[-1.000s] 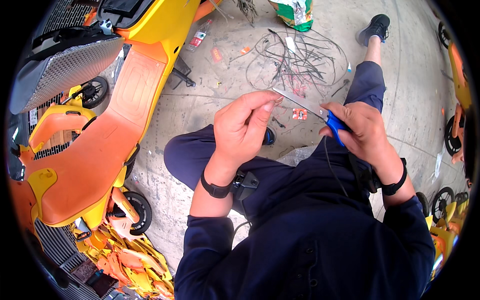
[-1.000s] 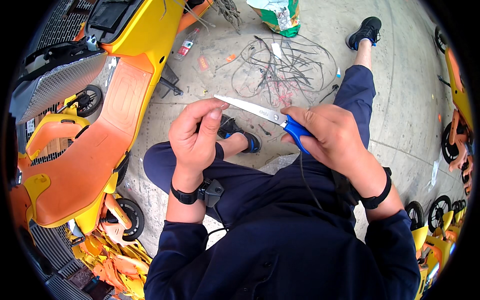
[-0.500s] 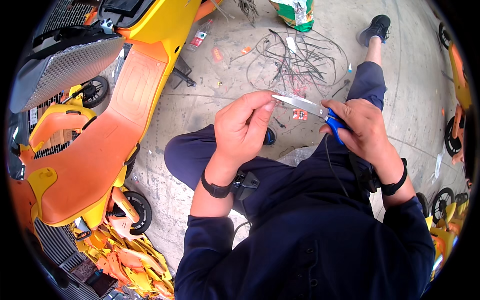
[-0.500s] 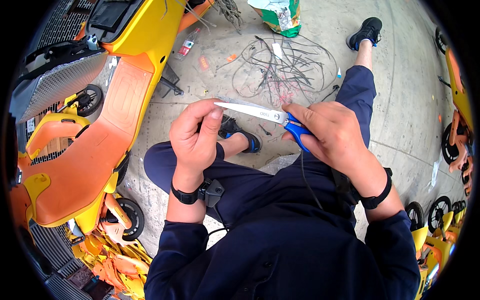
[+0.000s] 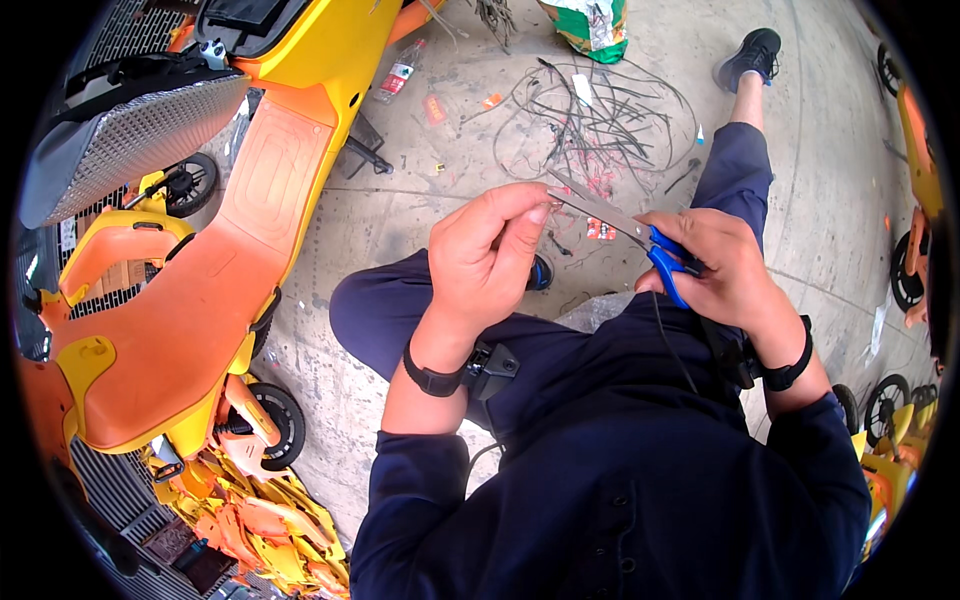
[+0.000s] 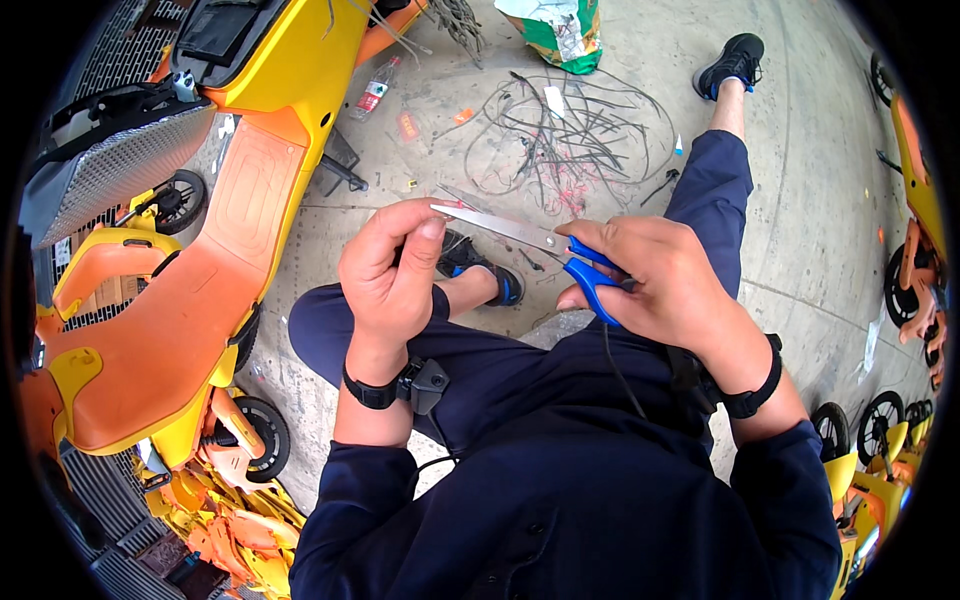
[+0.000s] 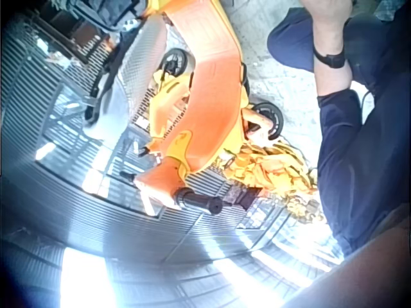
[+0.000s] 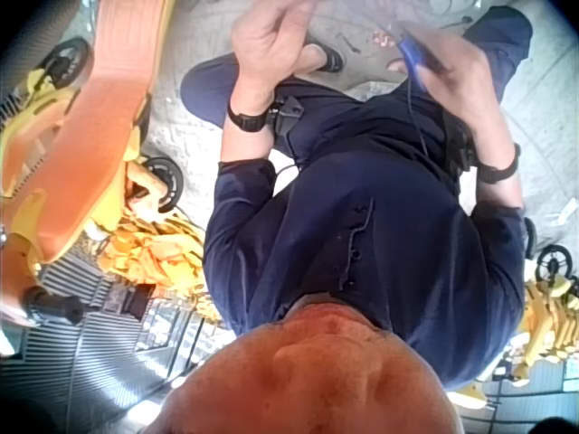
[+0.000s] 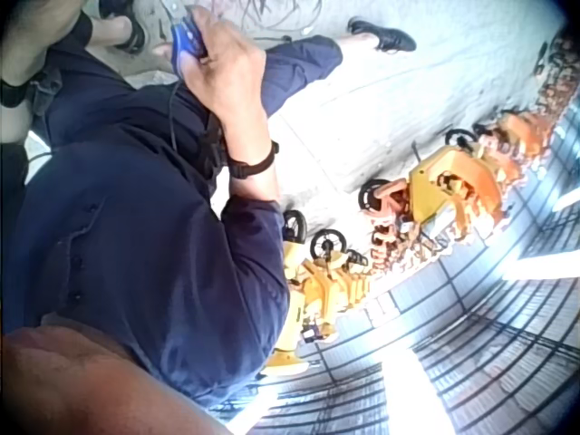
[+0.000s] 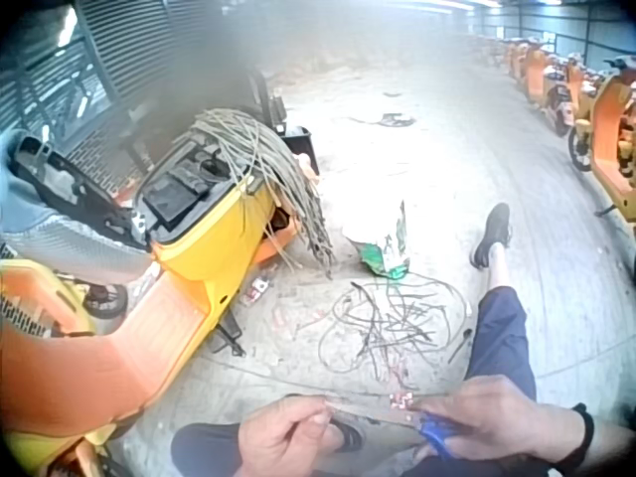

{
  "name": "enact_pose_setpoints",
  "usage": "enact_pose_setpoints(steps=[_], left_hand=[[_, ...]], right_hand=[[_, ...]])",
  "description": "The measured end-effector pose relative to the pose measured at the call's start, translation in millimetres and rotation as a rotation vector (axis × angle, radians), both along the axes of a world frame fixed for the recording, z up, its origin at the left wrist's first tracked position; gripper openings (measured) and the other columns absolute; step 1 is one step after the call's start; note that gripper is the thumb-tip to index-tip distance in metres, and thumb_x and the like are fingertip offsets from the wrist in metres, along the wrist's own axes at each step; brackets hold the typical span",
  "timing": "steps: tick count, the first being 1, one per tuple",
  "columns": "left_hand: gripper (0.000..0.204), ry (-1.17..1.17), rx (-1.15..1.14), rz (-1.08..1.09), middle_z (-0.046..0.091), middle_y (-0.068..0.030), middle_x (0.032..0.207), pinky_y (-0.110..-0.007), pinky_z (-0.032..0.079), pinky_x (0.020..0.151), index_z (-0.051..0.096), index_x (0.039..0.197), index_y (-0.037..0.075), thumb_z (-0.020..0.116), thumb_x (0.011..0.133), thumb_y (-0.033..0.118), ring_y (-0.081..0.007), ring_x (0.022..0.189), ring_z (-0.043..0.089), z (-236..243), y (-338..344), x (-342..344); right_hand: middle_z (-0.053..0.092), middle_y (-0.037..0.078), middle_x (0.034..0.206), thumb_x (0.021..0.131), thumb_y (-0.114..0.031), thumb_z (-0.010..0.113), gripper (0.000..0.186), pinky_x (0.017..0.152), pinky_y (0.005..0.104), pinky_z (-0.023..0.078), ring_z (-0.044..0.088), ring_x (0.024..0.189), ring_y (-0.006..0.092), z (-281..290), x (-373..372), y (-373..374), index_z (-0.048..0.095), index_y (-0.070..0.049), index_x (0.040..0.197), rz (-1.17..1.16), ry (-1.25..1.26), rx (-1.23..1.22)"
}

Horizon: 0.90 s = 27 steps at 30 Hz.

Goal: The person strips insulation from the ends of several thin electrical wires using blue scissors and then twists the exposed metal filaments together by hand.

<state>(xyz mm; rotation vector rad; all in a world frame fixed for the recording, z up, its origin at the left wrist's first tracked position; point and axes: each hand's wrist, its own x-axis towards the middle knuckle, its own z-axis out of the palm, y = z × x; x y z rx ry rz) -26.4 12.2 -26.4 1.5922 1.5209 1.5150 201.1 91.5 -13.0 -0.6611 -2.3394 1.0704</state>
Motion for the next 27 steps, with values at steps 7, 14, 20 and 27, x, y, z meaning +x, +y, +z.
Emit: enact_pose_setpoints(steps=[7,14,20,27], left_hand=[[0.012,0.032,-0.046,-0.025,0.064,-0.0053,0.073,-0.021,0.042,0.053,0.065,0.095,0.003,0.060,0.084,0.003,-0.0089,0.058,0.054,6,0,-1],[0.010,-0.012,-0.055,-0.012,0.064,-0.0055,0.072,-0.021,0.042,0.053,0.064,0.093,0.001,0.060,0.085,0.003,-0.0089,0.058,0.054,4,0,1],[0.009,-0.022,-0.053,-0.009,0.065,-0.0060,0.074,-0.021,0.043,0.054,0.064,0.093,0.000,0.060,0.085,0.003,-0.0089,0.059,0.055,5,-1,0],[0.010,-0.028,-0.039,-0.029,0.067,-0.0076,0.080,-0.021,0.045,0.057,0.064,0.094,0.001,0.059,0.085,0.003,-0.0097,0.064,0.059,6,1,2]], right_hand=[[0.056,0.010,0.067,0.065,-0.010,0.075,0.042,0.054,0.0335,0.043,0.056,0.059,0.0261,4,0,5,0.062,0.000,0.103,-0.002,0.000,0.154],[0.059,0.010,0.069,0.066,-0.011,0.073,0.040,0.053,0.0336,0.043,0.058,0.059,0.0260,7,2,7,0.062,0.000,0.103,-0.034,-0.056,0.346],[0.060,0.011,0.072,0.067,-0.010,0.071,0.039,0.054,0.0344,0.044,0.058,0.060,0.0266,5,4,7,0.062,0.000,0.103,-0.030,-0.066,0.366],[0.061,0.012,0.073,0.065,-0.006,0.076,0.038,0.053,0.0332,0.045,0.059,0.061,0.0281,-6,1,-1,0.063,0.000,0.100,-0.037,0.058,0.088]])
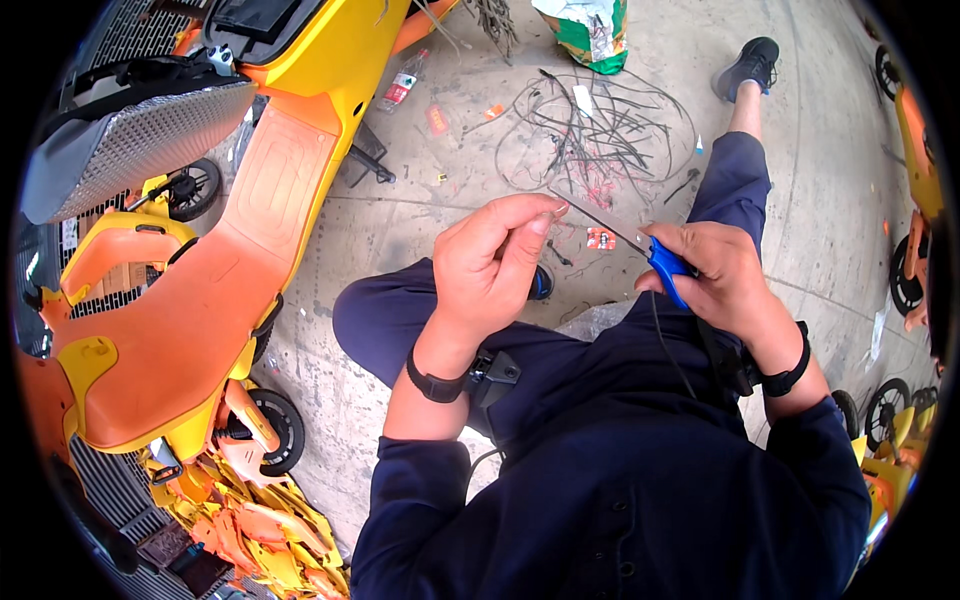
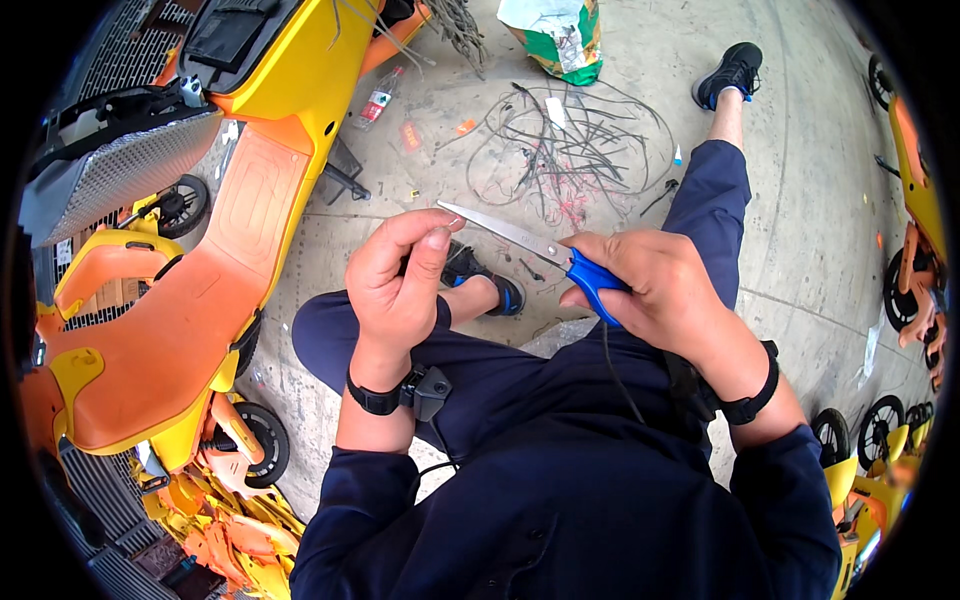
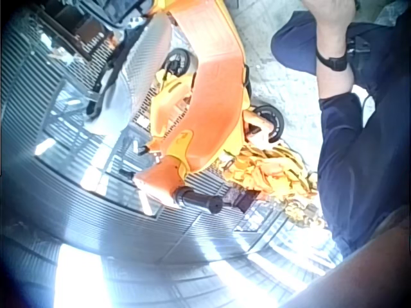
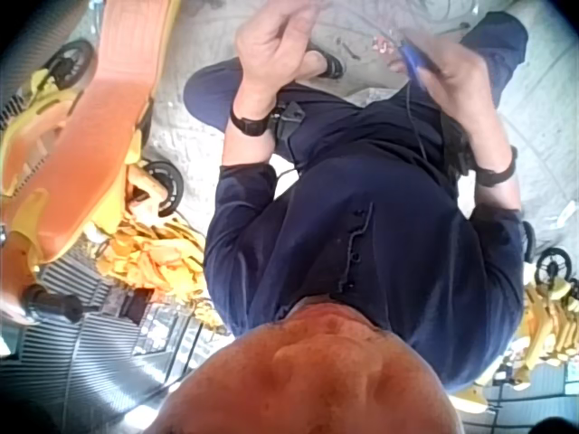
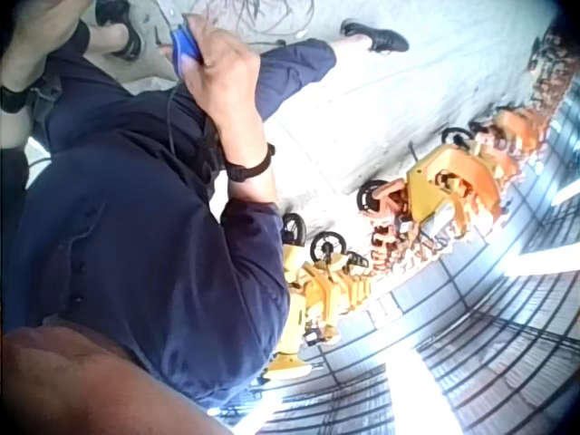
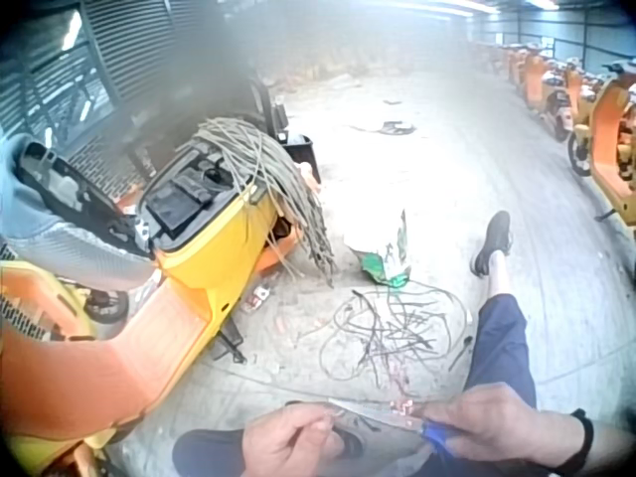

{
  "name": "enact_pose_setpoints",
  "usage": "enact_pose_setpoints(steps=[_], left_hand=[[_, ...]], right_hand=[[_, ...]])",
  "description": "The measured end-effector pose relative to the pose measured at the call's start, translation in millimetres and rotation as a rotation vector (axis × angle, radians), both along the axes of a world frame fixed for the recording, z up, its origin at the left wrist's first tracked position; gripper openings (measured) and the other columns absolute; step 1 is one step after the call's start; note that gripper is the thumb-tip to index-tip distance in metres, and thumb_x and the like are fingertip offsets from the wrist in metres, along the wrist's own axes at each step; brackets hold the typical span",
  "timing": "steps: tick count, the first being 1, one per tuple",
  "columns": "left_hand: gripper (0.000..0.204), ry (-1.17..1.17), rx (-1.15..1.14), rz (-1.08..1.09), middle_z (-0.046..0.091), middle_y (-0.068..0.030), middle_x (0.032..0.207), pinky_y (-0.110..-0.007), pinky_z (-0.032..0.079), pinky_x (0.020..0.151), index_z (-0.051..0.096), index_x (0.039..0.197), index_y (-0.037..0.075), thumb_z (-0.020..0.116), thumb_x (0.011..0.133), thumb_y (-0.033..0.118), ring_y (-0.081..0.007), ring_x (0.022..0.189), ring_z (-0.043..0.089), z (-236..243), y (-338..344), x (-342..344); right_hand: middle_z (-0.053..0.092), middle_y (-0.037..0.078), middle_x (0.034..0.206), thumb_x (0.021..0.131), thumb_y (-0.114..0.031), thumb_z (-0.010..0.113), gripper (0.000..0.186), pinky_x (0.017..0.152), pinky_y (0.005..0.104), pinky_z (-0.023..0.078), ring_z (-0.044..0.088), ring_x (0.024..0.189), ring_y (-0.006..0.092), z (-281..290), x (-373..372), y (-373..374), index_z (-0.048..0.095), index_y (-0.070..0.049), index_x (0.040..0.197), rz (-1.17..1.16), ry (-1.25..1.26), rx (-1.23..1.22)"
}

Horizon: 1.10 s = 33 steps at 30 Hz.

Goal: The person strips insulation from the ends of several thin electrical wires using blue scissors and then twists the exposed metal filaments together by hand.

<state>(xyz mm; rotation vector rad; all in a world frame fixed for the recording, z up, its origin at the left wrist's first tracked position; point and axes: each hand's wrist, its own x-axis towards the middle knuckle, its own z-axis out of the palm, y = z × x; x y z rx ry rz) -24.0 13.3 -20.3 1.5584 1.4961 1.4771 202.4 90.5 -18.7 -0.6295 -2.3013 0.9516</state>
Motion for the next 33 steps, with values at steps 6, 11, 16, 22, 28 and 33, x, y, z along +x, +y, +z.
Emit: enact_pose_setpoints(steps=[6,11,16,22,28,33], left_hand=[[0.010,0.065,0.039,-0.021,0.067,-0.0079,0.081,-0.022,0.045,0.057,0.064,0.094,0.001,0.060,0.085,0.003,-0.0108,0.063,0.060,0,-1,-3],[0.011,0.015,-0.011,0.007,0.067,-0.0078,0.079,-0.021,0.045,0.056,0.064,0.094,0.001,0.060,0.085,0.003,-0.0095,0.062,0.059,-2,-3,-2],[0.011,0.004,-0.011,0.009,0.067,-0.0073,0.079,-0.020,0.044,0.055,0.064,0.095,0.001,0.059,0.085,0.002,-0.0078,0.061,0.057,1,0,-1],[0.013,0.025,-0.091,0.022,0.067,-0.0078,0.081,-0.019,0.044,0.055,0.065,0.095,0.000,0.058,0.085,0.000,-0.0072,0.061,0.057,-9,6,-6],[0.011,-0.121,-0.221,0.093,0.066,-0.0093,0.080,-0.020,0.045,0.058,0.063,0.094,-0.004,0.057,0.085,-0.001,-0.0086,0.065,0.058,-26,19,-4],[0.011,-0.127,-0.384,0.144,0.059,-0.0028,0.074,-0.017,0.032,0.049,0.061,0.093,-0.004,0.056,0.088,0.005,-0.0023,0.055,0.043,-51,19,-9]], right_hand=[[0.056,0.008,0.062,0.066,-0.008,0.079,0.039,0.049,0.0258,0.039,0.052,0.052,0.0142,0,6,-4,0.064,-0.001,0.101,-0.053,-0.044,-0.256],[0.049,-0.004,0.058,0.073,-0.009,0.076,0.036,0.048,0.0201,0.035,0.041,0.055,0.0006,-16,-1,8,0.062,0.001,0.105,-0.213,-0.056,-0.696],[0.059,0.002,0.066,0.073,-0.025,0.078,0.039,0.048,0.0221,0.040,0.050,0.055,0.0058,-121,6,60,0.058,0.003,0.091,-0.434,-0.231,-0.743],[0.059,0.008,0.065,0.069,-0.031,0.080,0.042,0.046,0.0283,0.044,0.057,0.054,0.0131,-257,12,112,0.054,0.000,0.080,-0.534,-0.636,-0.717],[0.063,0.018,0.083,0.073,-0.043,0.071,0.050,0.066,0.0374,0.048,0.061,0.076,0.0291,-365,8,131,0.055,0.001,0.087,-0.517,-0.919,-0.613],[0.062,0.022,0.105,0.078,-0.046,0.065,0.056,0.085,0.0397,0.048,0.059,0.101,0.0337,-393,-22,125,0.055,0.001,0.105,-0.660,-0.995,-0.643]])
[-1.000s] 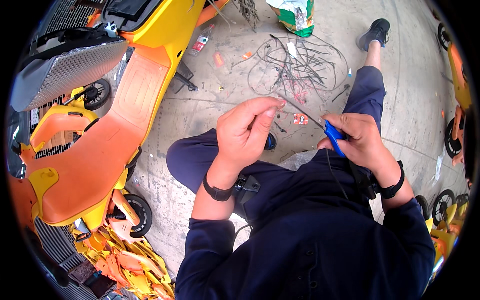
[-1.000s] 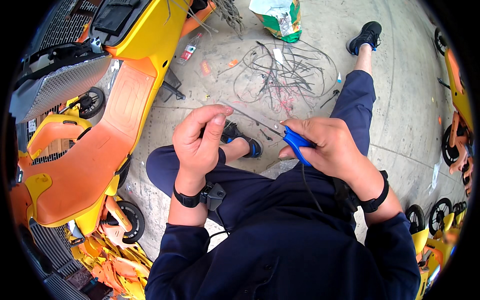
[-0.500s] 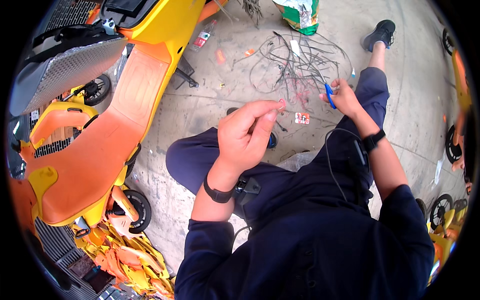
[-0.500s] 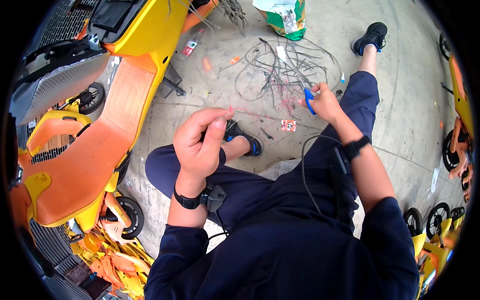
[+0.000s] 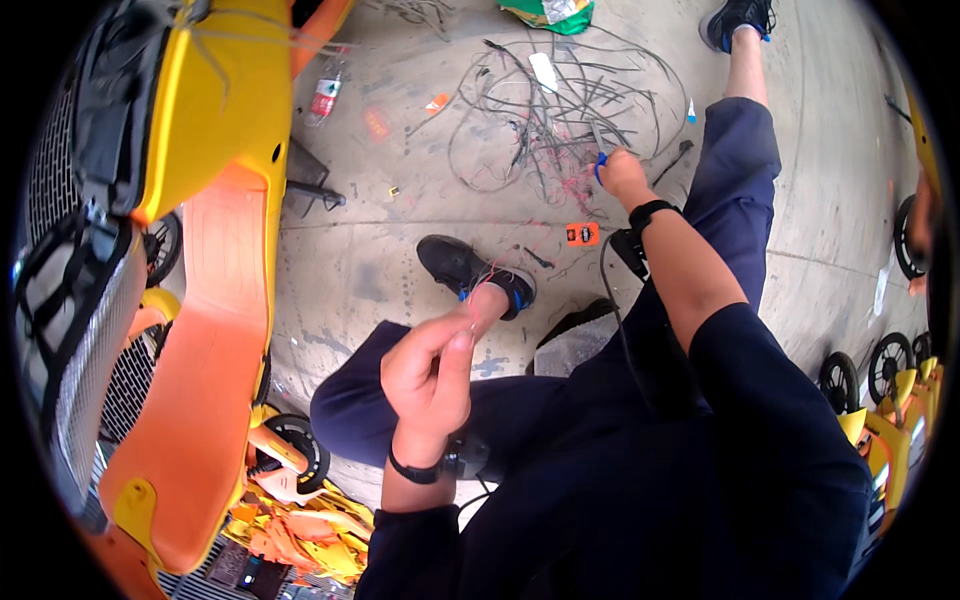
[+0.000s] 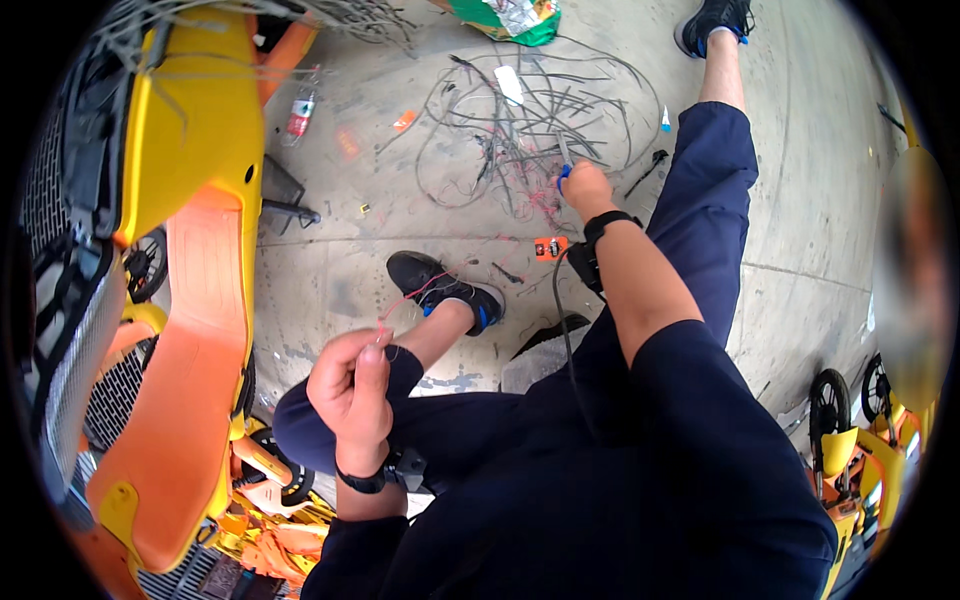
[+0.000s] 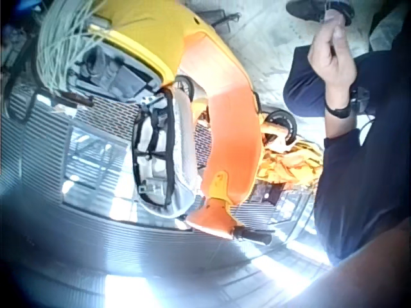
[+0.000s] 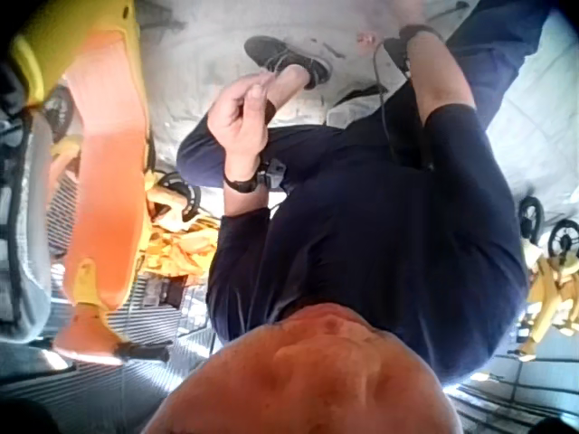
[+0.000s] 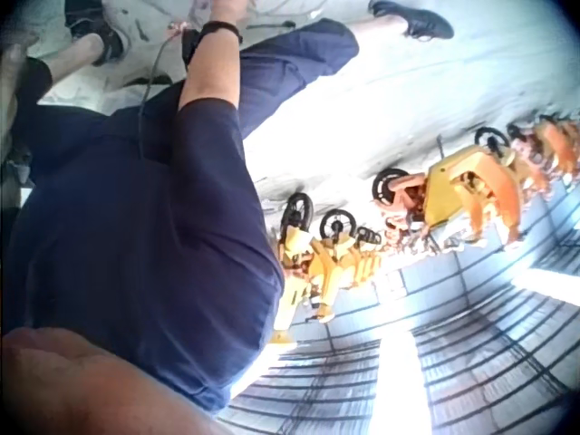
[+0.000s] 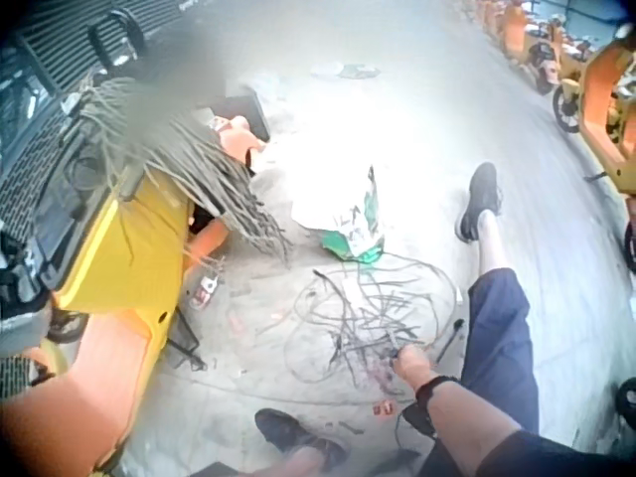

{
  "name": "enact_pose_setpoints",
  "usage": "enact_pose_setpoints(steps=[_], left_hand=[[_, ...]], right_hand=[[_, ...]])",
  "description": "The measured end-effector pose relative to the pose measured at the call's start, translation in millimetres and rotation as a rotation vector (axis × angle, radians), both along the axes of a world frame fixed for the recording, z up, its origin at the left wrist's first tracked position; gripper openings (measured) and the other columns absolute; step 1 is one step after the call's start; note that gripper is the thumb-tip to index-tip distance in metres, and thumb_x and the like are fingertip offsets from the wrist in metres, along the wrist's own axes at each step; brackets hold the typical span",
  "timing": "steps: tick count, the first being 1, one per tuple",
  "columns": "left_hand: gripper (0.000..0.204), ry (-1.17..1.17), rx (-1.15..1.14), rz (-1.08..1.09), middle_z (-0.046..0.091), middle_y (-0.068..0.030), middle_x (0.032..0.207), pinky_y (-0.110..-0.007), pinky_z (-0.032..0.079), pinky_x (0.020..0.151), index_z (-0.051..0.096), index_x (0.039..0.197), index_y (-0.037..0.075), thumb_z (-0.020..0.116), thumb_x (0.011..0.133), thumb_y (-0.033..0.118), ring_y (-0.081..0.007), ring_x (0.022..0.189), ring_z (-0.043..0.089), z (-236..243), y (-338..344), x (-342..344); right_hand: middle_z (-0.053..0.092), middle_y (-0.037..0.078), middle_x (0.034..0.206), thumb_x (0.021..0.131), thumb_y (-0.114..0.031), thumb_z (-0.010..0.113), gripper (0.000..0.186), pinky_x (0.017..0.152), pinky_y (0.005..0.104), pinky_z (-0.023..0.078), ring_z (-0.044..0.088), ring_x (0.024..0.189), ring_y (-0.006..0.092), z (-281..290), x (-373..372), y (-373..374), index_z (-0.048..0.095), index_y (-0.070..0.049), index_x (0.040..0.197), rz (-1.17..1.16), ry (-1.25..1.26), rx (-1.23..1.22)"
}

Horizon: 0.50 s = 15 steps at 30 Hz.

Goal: The person strips insulation from the ends of several thin electrical wires using blue scissors and then twists the exposed metal filaments together by hand.

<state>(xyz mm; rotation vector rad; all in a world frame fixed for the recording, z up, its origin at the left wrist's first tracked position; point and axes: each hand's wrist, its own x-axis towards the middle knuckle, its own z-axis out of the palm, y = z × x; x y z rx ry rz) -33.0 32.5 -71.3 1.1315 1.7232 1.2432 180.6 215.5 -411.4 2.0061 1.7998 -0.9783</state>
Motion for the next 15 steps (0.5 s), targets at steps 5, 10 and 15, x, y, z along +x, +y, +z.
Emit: enact_pose_setpoints(steps=[5,10,15], left_hand=[[0.013,0.000,-0.107,0.033,0.055,-0.0009,0.066,-0.017,0.026,0.046,0.060,0.091,-0.004,0.057,0.089,0.009,-0.0018,0.049,0.039,-6,9,-1],[0.010,-0.079,-0.226,0.085,0.065,-0.0111,0.081,-0.022,0.045,0.066,0.061,0.090,-0.005,0.055,0.083,-0.002,-0.0129,0.071,0.059,-4,12,-4],[0.010,-0.077,-0.237,0.084,0.065,-0.0120,0.085,-0.024,0.045,0.071,0.061,0.092,-0.005,0.055,0.086,-0.001,-0.0149,0.077,0.060,-4,14,-8]], right_hand=[[0.063,0.017,0.104,0.079,-0.043,0.064,0.052,0.084,0.0393,0.049,0.060,0.100,0.0311,-8,-16,-4,0.054,-0.001,0.108,0.178,-0.146,-0.124],[0.065,0.013,0.105,0.084,-0.022,0.059,0.032,0.082,0.0360,0.051,0.062,0.098,0.0269,15,-26,6,0.058,-0.005,0.110,0.514,-0.168,-0.236],[0.065,0.016,0.098,0.080,-0.032,0.065,0.040,0.078,0.0395,0.050,0.062,0.093,0.0320,5,-13,-1,0.057,-0.003,0.105,0.421,-0.047,-0.171]])
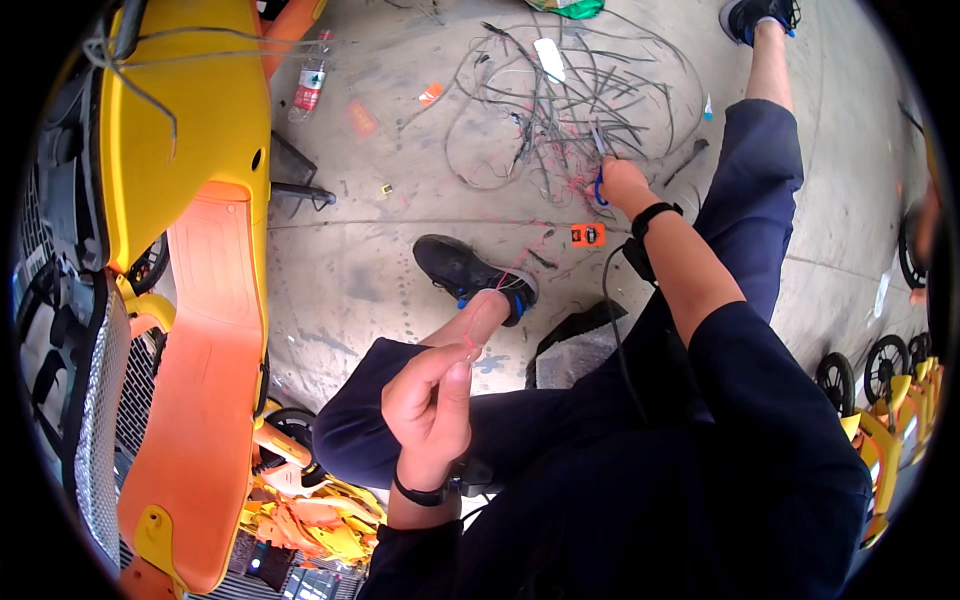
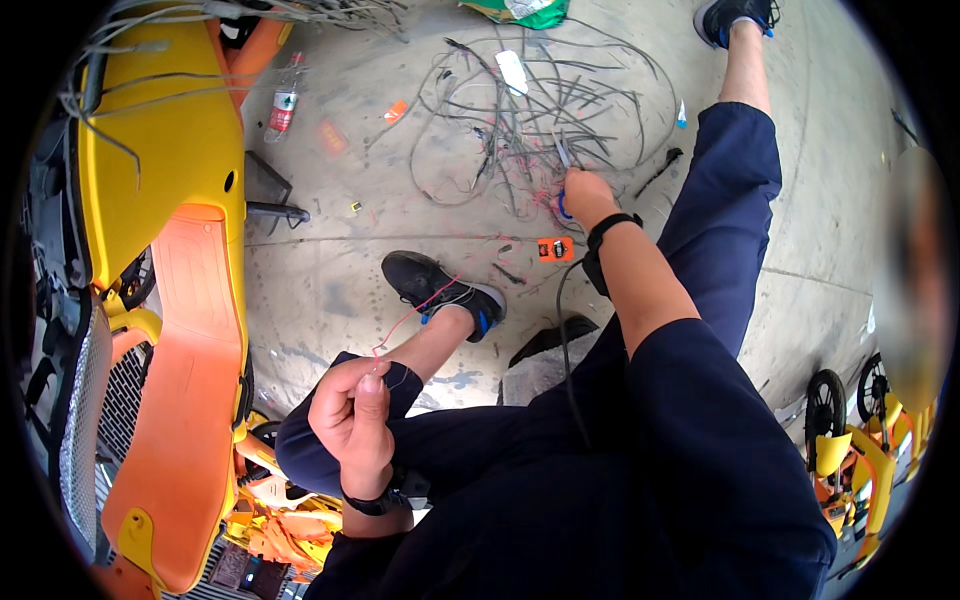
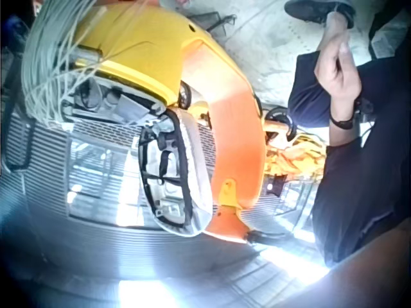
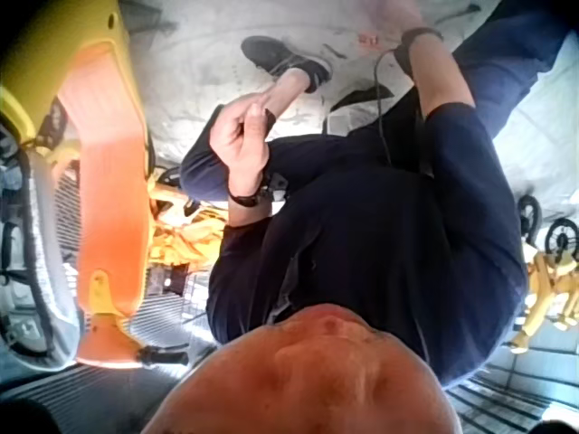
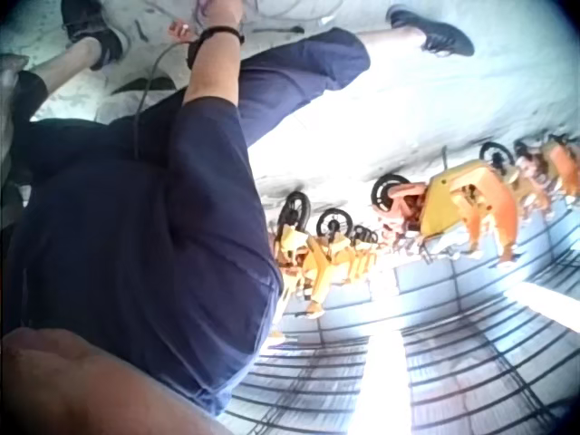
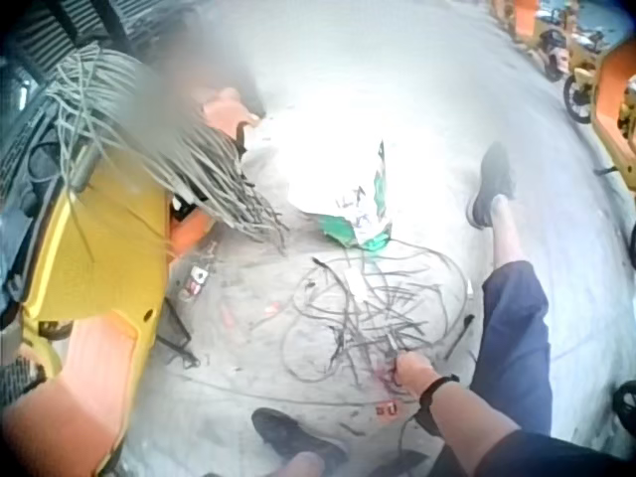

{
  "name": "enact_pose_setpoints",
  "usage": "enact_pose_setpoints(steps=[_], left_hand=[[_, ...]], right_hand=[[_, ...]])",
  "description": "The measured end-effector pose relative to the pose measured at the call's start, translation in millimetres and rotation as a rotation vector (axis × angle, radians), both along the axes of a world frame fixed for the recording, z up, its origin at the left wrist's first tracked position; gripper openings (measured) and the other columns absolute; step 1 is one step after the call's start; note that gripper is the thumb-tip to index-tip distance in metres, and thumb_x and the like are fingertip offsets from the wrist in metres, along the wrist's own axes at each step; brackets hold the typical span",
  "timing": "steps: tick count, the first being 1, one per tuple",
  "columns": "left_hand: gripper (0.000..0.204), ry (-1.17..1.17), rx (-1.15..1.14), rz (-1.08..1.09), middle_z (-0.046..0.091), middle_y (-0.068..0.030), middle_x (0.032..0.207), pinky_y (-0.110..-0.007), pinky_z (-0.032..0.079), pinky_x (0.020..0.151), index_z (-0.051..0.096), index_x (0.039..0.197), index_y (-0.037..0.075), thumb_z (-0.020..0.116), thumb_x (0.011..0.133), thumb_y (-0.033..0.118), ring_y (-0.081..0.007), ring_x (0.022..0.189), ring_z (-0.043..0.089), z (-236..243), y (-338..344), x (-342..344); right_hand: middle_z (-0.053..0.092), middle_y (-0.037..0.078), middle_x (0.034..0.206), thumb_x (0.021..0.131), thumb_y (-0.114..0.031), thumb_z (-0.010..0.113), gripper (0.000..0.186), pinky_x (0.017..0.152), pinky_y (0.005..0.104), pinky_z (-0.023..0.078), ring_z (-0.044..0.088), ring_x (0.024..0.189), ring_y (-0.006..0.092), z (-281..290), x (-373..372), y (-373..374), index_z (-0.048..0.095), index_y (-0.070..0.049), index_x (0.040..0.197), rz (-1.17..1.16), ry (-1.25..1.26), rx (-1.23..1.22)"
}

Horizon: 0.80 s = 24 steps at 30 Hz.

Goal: The person strips insulation from the ends of several thin electrical wires using blue scissors and then twists the exposed metal filaments together by hand.

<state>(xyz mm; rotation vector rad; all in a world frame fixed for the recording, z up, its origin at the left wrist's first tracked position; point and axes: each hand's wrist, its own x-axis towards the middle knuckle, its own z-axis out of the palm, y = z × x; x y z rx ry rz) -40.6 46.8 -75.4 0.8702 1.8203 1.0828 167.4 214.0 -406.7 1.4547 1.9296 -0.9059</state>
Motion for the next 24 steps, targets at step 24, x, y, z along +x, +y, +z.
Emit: enact_pose_setpoints(steps=[24], left_hand=[[0.013,-0.139,0.037,-0.045,0.065,-0.0067,0.089,-0.020,0.044,0.070,0.062,0.099,-0.002,0.055,0.089,0.003,-0.0069,0.076,0.056,5,-18,-5]], right_hand=[[0.063,0.014,0.096,0.087,-0.031,0.058,0.035,0.080,0.0320,0.047,0.061,0.092,0.0188,84,-44,16,0.057,0.001,0.100,-0.285,0.588,-0.157]])
